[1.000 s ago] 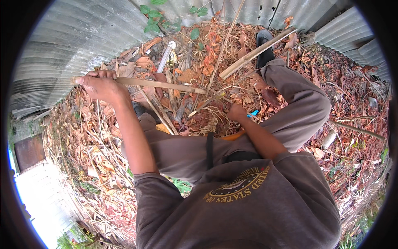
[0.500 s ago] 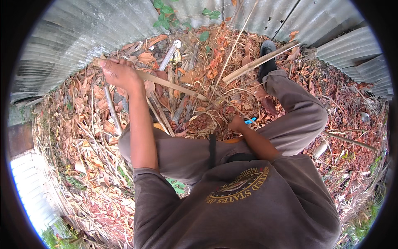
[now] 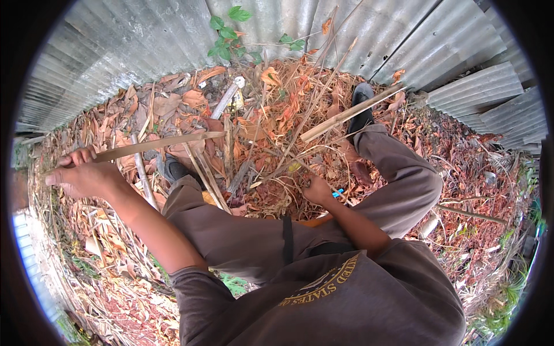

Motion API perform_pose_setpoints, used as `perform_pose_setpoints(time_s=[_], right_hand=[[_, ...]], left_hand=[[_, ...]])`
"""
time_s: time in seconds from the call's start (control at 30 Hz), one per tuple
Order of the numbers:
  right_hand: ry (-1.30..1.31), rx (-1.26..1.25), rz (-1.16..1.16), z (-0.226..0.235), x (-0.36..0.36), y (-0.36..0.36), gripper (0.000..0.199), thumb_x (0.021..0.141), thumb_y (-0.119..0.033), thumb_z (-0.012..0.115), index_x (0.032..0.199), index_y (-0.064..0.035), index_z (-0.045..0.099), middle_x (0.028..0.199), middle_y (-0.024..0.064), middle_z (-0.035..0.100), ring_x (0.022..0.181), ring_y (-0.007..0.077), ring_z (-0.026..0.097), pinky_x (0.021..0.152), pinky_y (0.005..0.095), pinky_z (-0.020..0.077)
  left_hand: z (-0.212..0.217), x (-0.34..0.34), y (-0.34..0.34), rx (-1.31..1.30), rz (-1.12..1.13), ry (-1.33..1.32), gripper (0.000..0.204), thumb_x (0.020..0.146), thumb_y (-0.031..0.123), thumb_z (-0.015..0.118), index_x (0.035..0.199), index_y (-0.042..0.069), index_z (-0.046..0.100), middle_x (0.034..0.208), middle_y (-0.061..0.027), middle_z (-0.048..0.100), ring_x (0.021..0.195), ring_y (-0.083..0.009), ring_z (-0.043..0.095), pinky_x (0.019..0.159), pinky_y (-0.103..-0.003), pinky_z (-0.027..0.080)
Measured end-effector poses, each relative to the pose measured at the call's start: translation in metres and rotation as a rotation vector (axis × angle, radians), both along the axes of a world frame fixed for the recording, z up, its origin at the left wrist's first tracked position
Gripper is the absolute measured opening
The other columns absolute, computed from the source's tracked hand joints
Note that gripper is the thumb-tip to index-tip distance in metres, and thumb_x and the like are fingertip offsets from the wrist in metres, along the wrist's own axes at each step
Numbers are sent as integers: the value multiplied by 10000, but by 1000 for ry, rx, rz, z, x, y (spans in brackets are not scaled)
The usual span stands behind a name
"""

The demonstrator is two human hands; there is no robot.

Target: The person sits on the ground and uses a large knife to cut and split bamboo stalks. They repeatedly strike the bamboo against a wooden block to split it into smaller pieces and then use the knife to further process the material.

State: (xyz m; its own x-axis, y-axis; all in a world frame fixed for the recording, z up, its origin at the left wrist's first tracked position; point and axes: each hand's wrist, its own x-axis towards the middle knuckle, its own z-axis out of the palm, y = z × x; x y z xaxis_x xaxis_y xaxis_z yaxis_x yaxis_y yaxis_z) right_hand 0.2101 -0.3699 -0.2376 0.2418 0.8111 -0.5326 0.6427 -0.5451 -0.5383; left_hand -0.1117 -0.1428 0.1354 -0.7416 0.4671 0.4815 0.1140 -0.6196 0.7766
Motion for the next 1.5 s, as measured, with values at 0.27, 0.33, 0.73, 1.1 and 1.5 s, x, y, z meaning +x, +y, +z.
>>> perform_pose_setpoints(time_s=[0.27, 0.33, 0.73, 1.1, 1.5], right_hand=[[-87, 473, -67, 72, 69, 82, 313, 745, -184, 668, 995, -4, 620, 747, 185, 645, 698, 335, 631, 678, 403, 501], [96, 538, -411, 21, 89, 114, 257, 790, -131, 635, 996, 21, 612, 653, 99, 602, 464, 213, 552, 471, 334, 448], [415, 198, -1400, -24, 100, 250, 305, 812, -122, 570, 1016, 103, 539, 698, 132, 576, 480, 219, 539, 383, 333, 440], [-813, -47, -1667, -195, 134, 302, 269, 724, -236, 733, 846, -40, 595, 824, 113, 653, 747, 310, 661, 678, 417, 540], [178, -76, -1445, -109, 133, 282, 192, 727, -103, 747, 841, 6, 639, 774, 134, 639, 578, 217, 633, 438, 345, 514]], left_hand=[[-53, -43, 1, -136, 47, -97, 591, 968, 619, 303, 744, 76, 374, 596, -45, 340, 527, -156, 319, 491, -279, 316], [-55, -39, -2, -128, 72, -83, 588, 961, 620, 336, 735, 78, 370, 590, -36, 319, 521, -149, 283, 478, -275, 280], [-64, -46, 0, -181, 32, -8, 642, 929, 695, 250, 696, 116, 400, 548, 7, 247, 498, -128, 213, 489, -257, 250], [-78, -19, 15, -199, -61, 31, 583, 955, 643, 322, 695, 126, 394, 544, 17, 246, 491, -123, 226, 468, -254, 243], [-84, -26, 0, -170, -111, 50, 538, 970, 610, 343, 726, 133, 397, 540, 29, 255, 471, -97, 240, 458, -246, 254]])
